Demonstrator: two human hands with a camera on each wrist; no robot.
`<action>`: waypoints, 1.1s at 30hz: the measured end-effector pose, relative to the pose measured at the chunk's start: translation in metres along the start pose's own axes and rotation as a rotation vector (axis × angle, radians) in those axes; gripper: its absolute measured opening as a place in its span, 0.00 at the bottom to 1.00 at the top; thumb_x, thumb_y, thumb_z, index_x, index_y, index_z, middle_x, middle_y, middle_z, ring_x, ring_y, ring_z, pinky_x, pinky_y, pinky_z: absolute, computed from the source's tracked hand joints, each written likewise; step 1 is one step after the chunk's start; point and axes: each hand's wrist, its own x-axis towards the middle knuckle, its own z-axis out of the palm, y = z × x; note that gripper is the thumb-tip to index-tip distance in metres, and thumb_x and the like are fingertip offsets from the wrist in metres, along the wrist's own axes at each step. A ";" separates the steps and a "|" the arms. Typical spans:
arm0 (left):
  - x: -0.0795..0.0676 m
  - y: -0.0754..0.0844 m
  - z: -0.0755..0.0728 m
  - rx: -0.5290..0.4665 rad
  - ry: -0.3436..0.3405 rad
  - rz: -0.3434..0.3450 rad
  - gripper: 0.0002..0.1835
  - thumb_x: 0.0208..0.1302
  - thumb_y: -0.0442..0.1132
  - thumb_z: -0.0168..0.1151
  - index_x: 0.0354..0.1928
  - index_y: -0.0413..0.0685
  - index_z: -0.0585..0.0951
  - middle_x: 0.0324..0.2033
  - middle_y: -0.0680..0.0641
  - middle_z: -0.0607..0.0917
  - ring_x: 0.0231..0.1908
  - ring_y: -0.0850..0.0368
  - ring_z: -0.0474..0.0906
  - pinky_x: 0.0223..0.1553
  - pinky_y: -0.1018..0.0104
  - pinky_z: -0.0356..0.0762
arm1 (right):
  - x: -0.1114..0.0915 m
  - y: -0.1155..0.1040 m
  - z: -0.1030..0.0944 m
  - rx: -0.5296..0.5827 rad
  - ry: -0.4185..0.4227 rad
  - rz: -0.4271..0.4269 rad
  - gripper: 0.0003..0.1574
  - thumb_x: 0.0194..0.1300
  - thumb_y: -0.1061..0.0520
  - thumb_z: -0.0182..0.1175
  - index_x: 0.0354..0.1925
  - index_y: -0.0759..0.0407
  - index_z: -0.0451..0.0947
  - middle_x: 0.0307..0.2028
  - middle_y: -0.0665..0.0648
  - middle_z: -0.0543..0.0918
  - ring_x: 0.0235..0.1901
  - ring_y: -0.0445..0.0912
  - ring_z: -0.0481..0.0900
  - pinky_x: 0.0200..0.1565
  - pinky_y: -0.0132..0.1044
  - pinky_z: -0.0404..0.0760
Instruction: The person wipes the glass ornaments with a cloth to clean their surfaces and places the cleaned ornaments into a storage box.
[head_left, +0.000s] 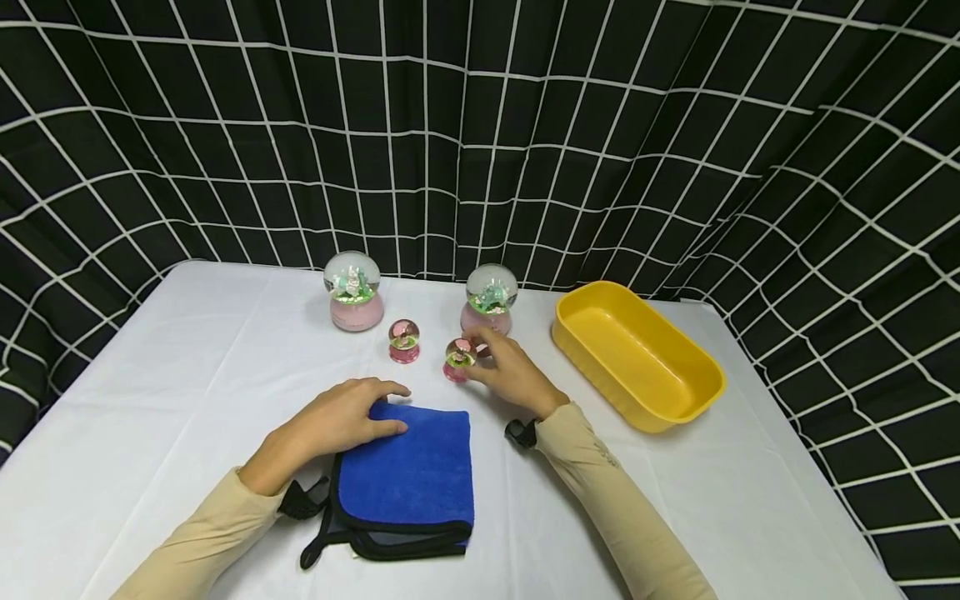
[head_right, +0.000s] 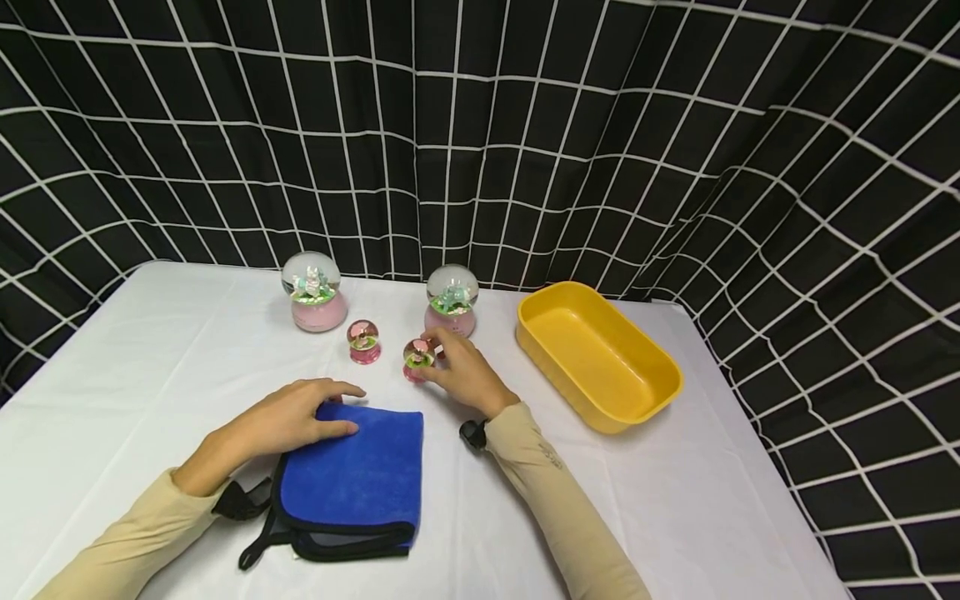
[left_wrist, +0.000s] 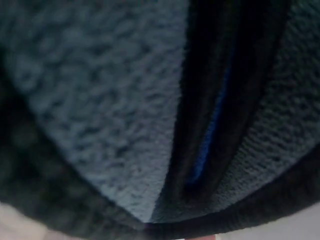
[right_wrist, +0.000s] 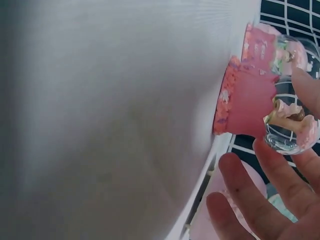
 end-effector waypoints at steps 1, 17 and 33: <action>0.000 0.000 0.000 -0.001 -0.005 -0.002 0.24 0.61 0.50 0.69 0.56 0.47 0.82 0.42 0.48 0.86 0.44 0.53 0.80 0.50 0.51 0.78 | -0.001 0.000 -0.001 0.000 -0.003 0.001 0.28 0.62 0.58 0.69 0.58 0.63 0.72 0.53 0.61 0.81 0.52 0.57 0.80 0.59 0.49 0.78; -0.009 0.002 -0.013 0.004 -0.151 -0.131 0.18 0.59 0.53 0.69 0.45 0.52 0.80 0.39 0.50 0.84 0.41 0.53 0.77 0.45 0.54 0.76 | -0.026 0.002 -0.011 -0.004 -0.042 0.061 0.31 0.63 0.56 0.68 0.61 0.63 0.69 0.53 0.62 0.81 0.52 0.56 0.80 0.58 0.50 0.78; -0.004 0.004 -0.009 -0.149 -0.086 -0.019 0.09 0.56 0.36 0.68 0.37 0.55 0.78 0.22 0.55 0.74 0.27 0.58 0.70 0.31 0.66 0.66 | -0.029 0.001 -0.004 -0.043 -0.033 0.055 0.28 0.61 0.59 0.69 0.54 0.63 0.67 0.47 0.62 0.85 0.46 0.50 0.81 0.52 0.43 0.76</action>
